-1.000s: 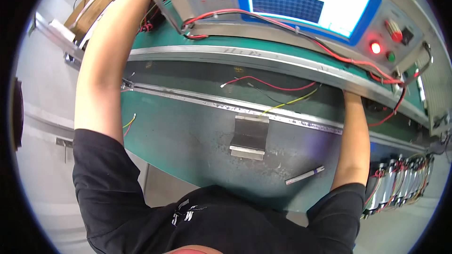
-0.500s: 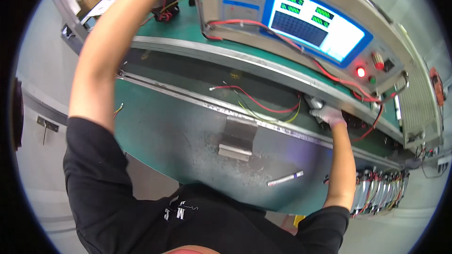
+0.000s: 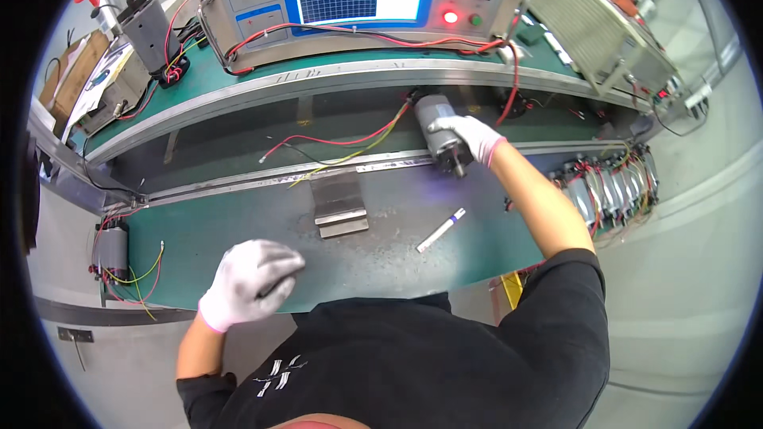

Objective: Manually assemble components of an electric motor and perform functional testing on an assembly line.

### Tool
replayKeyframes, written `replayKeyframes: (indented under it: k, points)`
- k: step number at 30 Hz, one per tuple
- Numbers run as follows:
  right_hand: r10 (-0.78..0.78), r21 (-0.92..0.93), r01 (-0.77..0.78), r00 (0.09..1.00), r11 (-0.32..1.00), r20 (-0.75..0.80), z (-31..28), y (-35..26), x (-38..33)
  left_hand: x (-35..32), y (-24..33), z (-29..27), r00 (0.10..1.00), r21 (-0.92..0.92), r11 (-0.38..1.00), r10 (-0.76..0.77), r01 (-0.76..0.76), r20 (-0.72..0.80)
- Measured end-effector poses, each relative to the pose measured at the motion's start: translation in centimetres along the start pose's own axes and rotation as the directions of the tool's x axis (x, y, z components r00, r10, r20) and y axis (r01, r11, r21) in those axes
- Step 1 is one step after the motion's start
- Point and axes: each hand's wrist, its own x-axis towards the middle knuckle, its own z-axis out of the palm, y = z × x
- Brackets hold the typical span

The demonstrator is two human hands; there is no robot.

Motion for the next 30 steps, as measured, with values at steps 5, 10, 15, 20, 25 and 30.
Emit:
replayKeyframes:
  k: [5, 10, 15, 20, 25, 30]
  points:
    - [-0.240, -0.377, 0.179, 0.963, 0.909, -0.121, 6.2, -1.2, -20.6, 4.7, 3.2, 1.0, 0.909, -0.044, 0.982, 0.153, -0.184, -0.387]
    - [-0.543, -0.897, 0.207, 0.839, 0.390, -0.043, 13.9, -4.8, -37.0, 10.0, 5.3, 5.4, 0.915, -0.524, 0.850, -0.168, -0.053, -0.366]
    - [-0.751, -0.828, 0.034, 0.401, -0.560, 0.525, 15.6, -7.2, -45.4, 7.6, 9.3, 7.7, 0.784, -0.691, 0.544, -0.092, -0.476, -0.613]
    - [-0.940, -0.679, 0.693, 0.340, 0.243, 0.010, 13.1, -1.8, -42.7, 5.9, 8.4, 6.0, 0.366, -0.188, 0.517, 0.268, -0.835, -0.891]
    - [-0.990, -0.479, 0.878, 0.078, 0.013, 0.116, 12.7, 3.4, -37.2, 0.4, 7.2, 3.3, 0.321, 0.084, 0.557, 0.587, -0.826, -0.743]
    - [-0.989, 0.354, 0.926, -0.146, -0.129, 0.020, 14.9, 3.5, -31.4, -5.8, 9.3, 5.7, 0.492, -0.121, 0.716, 0.336, -0.687, -0.804]
